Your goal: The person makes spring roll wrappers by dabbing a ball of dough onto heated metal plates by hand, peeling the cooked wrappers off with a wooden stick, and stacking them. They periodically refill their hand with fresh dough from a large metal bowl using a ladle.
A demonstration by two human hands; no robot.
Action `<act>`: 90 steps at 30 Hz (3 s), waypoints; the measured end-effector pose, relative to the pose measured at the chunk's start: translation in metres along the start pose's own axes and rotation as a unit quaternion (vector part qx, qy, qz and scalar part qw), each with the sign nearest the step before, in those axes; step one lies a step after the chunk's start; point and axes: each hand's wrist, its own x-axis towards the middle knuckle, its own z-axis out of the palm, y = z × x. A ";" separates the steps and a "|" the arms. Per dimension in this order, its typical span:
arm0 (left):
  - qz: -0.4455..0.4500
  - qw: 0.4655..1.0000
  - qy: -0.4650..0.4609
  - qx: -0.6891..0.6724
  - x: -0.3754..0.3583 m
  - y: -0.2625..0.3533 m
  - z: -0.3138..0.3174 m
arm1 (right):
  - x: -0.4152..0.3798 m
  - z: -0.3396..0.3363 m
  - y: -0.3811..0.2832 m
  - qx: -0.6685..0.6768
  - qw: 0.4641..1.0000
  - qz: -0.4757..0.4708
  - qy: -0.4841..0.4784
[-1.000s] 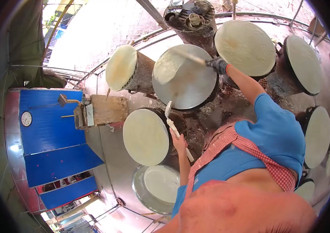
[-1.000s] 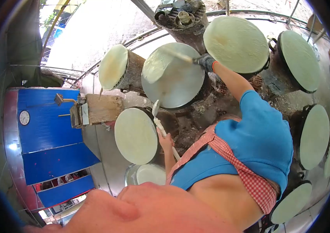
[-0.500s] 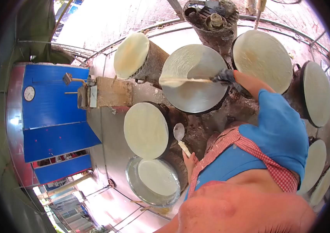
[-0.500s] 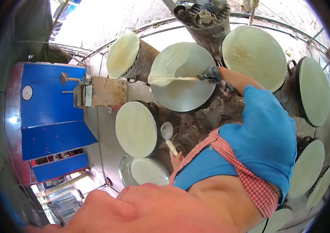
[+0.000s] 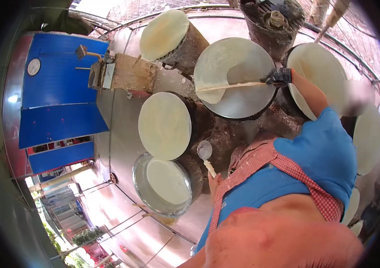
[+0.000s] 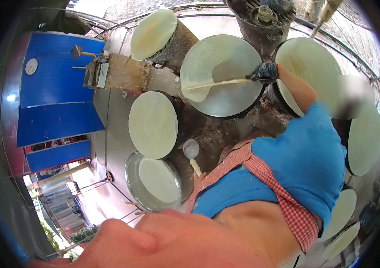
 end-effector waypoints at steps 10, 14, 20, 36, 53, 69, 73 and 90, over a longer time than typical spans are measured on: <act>-0.030 0.997 0.034 -0.061 -0.024 -0.024 -0.013 | 0.012 -0.026 -0.001 0.069 0.950 0.236 -0.191; -0.028 1.000 -0.001 0.002 -0.023 -0.028 -0.017 | 0.000 -0.044 0.014 0.057 0.972 0.187 -0.133; -0.055 0.998 0.034 0.025 -0.039 -0.022 -0.031 | 0.079 -0.019 0.021 -0.186 0.942 -0.217 -0.177; -0.122 0.961 -0.218 -0.116 -0.028 0.015 -0.136 | -0.103 0.293 -0.215 -0.209 0.858 0.332 0.331; -0.093 0.740 -0.505 -0.434 -0.084 0.002 -0.189 | -0.065 0.305 -0.210 -0.234 0.842 0.388 0.294; -0.247 0.793 -0.438 -0.343 -0.080 0.005 -0.132 | -0.111 0.187 -0.141 -0.154 0.793 0.427 0.406; -0.307 0.807 -0.358 -0.356 -0.078 0.024 -0.099 | -0.096 0.220 -0.187 -0.279 0.851 0.321 0.308; -0.400 0.796 -0.312 -0.330 -0.059 0.008 -0.031 | -0.094 0.140 -0.035 -0.290 0.817 0.404 0.293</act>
